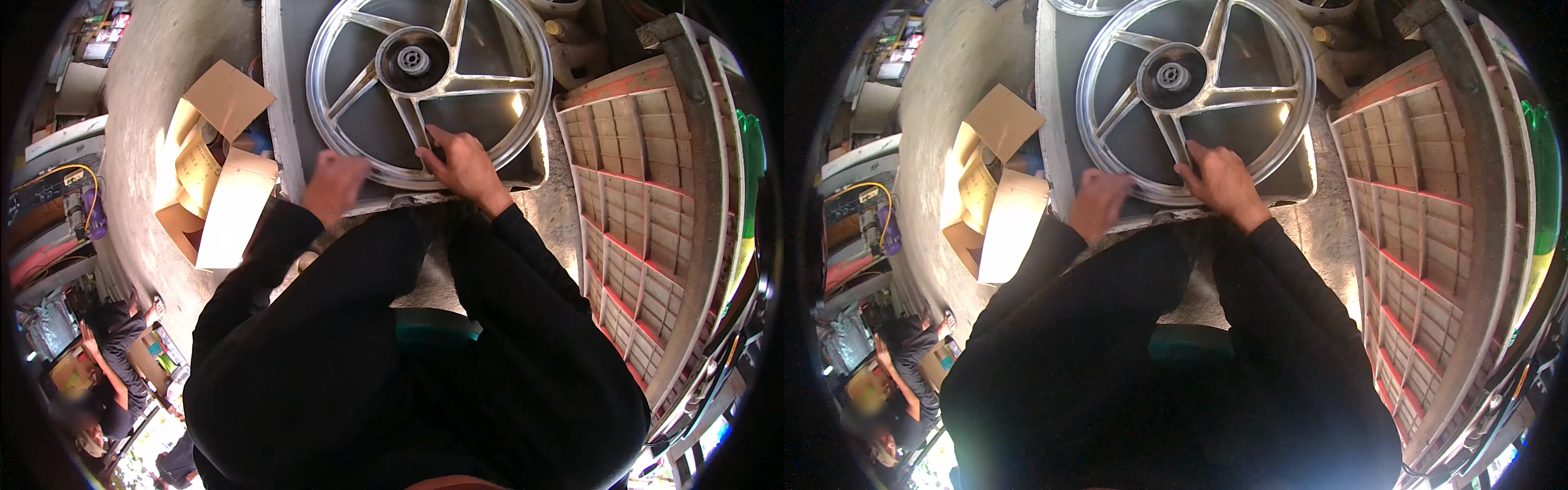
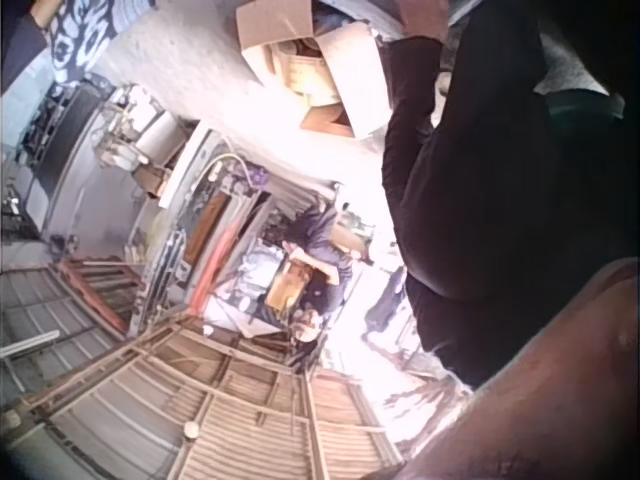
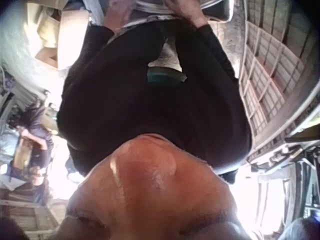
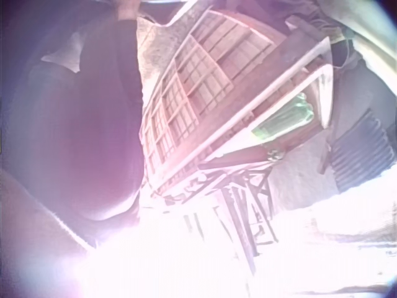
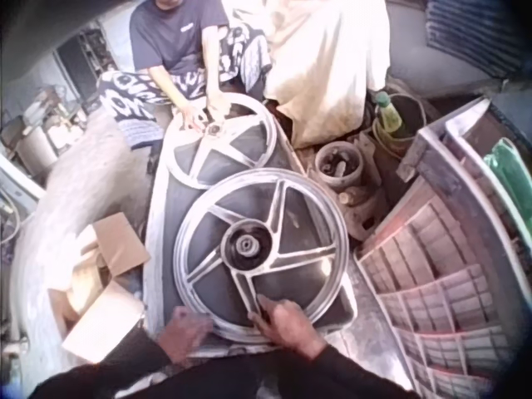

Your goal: The person sands the surface of a motorcycle rim by hand using a piece of sandpaper, moving around the outer edge and the inner spokes.

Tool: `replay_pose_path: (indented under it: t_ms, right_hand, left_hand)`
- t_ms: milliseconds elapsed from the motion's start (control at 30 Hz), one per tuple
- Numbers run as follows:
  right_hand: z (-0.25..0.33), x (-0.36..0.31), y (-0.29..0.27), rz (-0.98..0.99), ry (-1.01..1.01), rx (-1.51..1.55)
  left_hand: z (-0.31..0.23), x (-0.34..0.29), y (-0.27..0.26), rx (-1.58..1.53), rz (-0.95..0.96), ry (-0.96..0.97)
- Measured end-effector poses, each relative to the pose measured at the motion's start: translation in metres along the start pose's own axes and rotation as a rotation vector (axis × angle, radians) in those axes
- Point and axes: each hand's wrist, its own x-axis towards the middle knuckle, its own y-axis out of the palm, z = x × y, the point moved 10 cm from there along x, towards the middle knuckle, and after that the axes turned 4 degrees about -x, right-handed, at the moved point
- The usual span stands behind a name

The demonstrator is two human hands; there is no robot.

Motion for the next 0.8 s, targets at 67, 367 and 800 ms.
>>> replay_pose_path:
  t_ms: [67,367,800]
  right_hand:
    - [0.0,0.001,0.0,0.017,0.007,0.004]
    - [0.004,0.001,-0.004,0.0,0.01,0.027]
    - [-0.001,0.0,-0.02,-0.156,0.089,0.191]
  left_hand:
    - [-0.02,0.001,-0.002,-0.054,0.005,0.115]
    - [-0.008,0.004,-0.002,0.054,0.062,0.094]
    - [0.025,0.007,-0.016,0.191,0.006,-0.007]
